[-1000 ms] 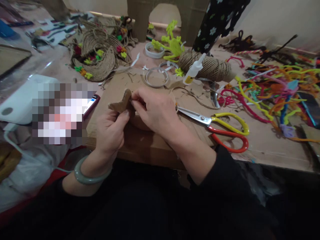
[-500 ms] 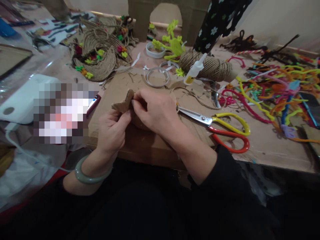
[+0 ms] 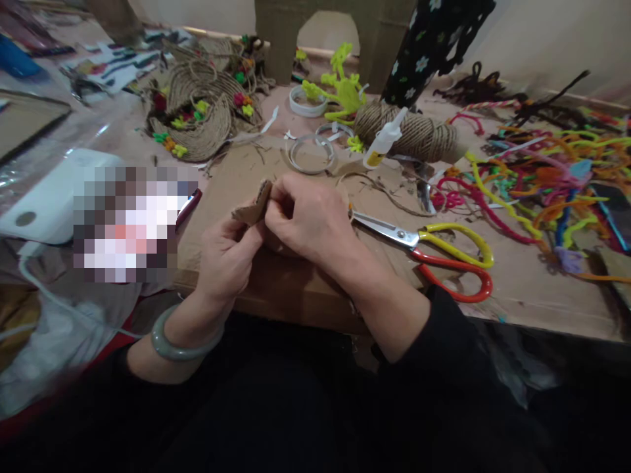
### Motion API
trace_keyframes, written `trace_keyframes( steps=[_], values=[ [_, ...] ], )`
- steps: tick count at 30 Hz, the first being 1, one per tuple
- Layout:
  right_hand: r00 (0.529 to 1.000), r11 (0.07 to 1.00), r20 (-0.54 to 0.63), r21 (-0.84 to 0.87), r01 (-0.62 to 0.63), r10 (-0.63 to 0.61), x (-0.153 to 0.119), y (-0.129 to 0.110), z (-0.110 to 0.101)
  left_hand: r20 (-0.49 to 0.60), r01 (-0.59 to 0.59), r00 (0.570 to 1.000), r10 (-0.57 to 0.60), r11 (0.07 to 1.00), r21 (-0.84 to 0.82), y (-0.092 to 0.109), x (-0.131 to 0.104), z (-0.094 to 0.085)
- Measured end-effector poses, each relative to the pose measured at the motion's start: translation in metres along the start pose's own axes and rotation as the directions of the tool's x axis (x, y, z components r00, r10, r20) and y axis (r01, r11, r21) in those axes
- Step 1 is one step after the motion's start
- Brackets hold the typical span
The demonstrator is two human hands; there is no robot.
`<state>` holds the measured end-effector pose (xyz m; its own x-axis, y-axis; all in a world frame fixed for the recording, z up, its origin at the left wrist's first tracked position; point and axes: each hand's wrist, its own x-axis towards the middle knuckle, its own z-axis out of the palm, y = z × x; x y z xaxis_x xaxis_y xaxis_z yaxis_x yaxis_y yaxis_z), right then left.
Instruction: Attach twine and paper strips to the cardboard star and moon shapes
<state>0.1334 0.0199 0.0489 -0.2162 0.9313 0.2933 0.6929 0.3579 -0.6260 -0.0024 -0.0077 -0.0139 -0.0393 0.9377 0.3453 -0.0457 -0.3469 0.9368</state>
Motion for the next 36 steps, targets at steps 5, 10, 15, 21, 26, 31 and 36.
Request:
trace_keyframes(
  steps=[5, 10, 15, 21, 26, 31, 36],
  values=[
    [0.999, 0.999, -0.009, 0.014, 0.031, -0.031, 0.0002, 0.0014, 0.0009, -0.042, -0.003, 0.999, 0.002, 1.0, -0.019, -0.0034, 0.0006, 0.0007],
    [0.997, 0.995, -0.029, 0.062, 0.072, -0.07, 0.0008, 0.0041, 0.0013, -0.071, -0.028, 0.997, 0.024, 0.998, -0.058, -0.0019, 0.0033, 0.0013],
    [0.995, 0.993, -0.019, 0.076, 0.094, -0.093, 0.0002, 0.005, 0.0017, -0.115, -0.012, 0.993, 0.005, 0.998, -0.068, -0.0031, 0.0041, 0.0022],
    [0.993, 0.991, -0.025, 0.066, 0.113, -0.111, -0.0013, 0.0042, 0.0036, -0.117, -0.029, 0.993, 0.021, 0.997, -0.065, -0.0068, 0.0014, 0.0029],
    [0.993, 0.992, -0.052, 0.049, 0.113, -0.11, -0.0025, 0.0029, 0.0038, -0.088, -0.081, 0.993, 0.085, 0.996, 0.04, -0.0042, -0.0007, 0.0016],
    [0.994, 0.996, -0.063, 0.025, 0.088, -0.086, -0.0032, 0.0013, 0.0024, -0.042, -0.188, 0.98, 0.193, 0.977, 0.1, 0.0013, 0.0012, 0.0011],
    [0.994, 0.996, -0.063, 0.024, 0.089, -0.088, -0.0036, 0.0011, 0.0021, -0.033, -0.126, 0.991, 0.129, 0.988, 0.084, 0.0004, 0.0008, 0.0005]
  ],
)
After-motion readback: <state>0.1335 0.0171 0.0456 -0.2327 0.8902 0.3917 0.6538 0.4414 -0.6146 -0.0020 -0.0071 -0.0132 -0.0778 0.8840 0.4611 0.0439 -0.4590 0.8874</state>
